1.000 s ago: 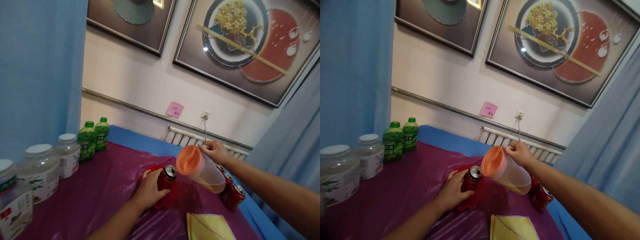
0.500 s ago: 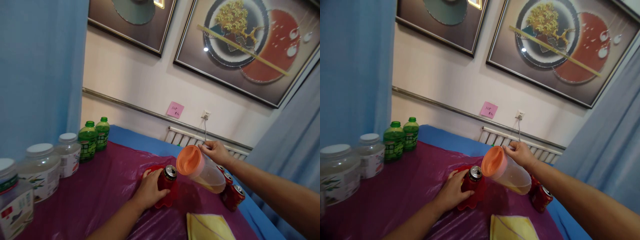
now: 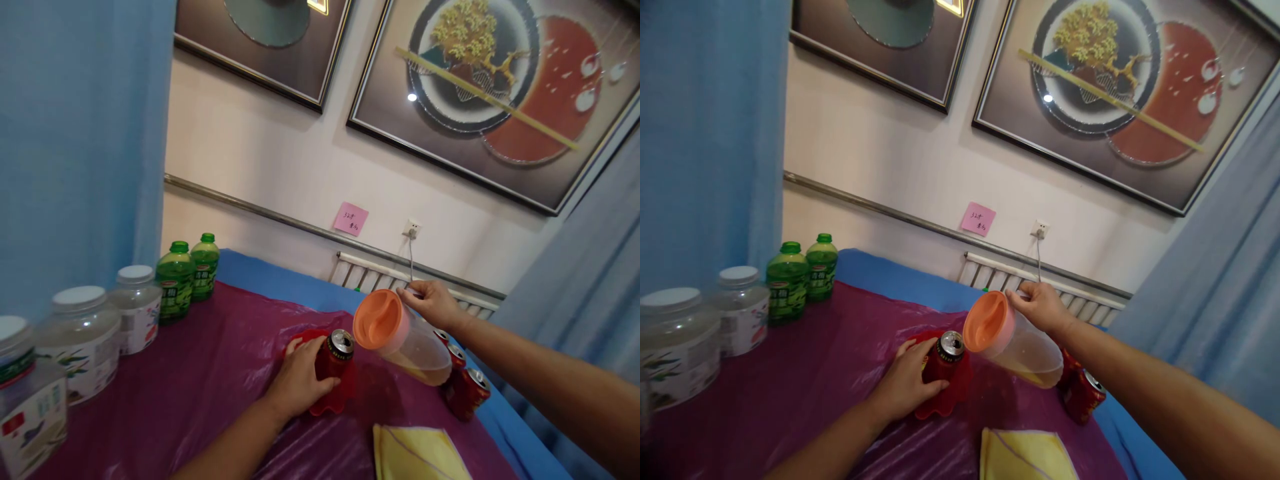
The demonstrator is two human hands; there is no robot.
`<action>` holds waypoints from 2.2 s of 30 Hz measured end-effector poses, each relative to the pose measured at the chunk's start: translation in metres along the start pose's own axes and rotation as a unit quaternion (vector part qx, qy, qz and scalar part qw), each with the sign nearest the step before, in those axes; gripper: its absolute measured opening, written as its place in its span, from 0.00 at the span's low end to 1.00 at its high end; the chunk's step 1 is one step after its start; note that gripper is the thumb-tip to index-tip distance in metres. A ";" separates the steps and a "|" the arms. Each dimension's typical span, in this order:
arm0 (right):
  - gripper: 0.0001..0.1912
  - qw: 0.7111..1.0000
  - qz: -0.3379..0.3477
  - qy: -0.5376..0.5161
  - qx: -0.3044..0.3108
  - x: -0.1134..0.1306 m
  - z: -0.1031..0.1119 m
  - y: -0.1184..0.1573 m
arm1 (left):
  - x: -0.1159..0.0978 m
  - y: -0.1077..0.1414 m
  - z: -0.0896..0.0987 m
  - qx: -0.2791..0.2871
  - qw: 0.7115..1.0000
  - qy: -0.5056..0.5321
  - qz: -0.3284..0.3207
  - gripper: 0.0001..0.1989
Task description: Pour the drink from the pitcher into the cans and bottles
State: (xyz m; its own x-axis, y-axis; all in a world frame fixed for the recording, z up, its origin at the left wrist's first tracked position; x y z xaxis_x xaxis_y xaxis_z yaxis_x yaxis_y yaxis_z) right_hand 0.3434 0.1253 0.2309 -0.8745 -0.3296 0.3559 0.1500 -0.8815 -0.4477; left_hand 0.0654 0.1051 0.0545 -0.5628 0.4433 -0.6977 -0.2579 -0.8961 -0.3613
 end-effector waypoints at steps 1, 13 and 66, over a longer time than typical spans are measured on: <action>0.28 1.000 0.000 -0.002 0.001 0.000 0.000 0.000 | 0.000 0.000 0.000 -0.002 1.000 0.000 -0.001 0.38; 0.28 1.000 0.003 0.004 -0.005 0.000 0.001 -0.001 | -0.001 0.001 0.001 0.007 1.000 0.002 -0.002 0.37; 0.29 1.000 0.017 0.011 -0.004 -0.002 0.002 0.000 | -0.001 0.001 0.001 0.000 1.000 -0.003 -0.004 0.37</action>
State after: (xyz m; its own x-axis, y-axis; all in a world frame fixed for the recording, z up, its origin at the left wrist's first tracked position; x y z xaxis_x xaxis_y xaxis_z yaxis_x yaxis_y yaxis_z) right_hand 0.3465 0.1255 0.2322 -0.8791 -0.3520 0.3214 0.1770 -0.8671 -0.4656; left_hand 0.0651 0.1040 0.0551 -0.5645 0.4506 -0.6916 -0.2622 -0.8924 -0.3673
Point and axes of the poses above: each hand's wrist, its own y-axis away from the middle knuckle, its own z-axis out of the back of the hand, x = y × z, the point moved 1 cm from there along -y, towards the middle knuckle, and after that the axes turned 1 degree about y, right-handed, at the moved point
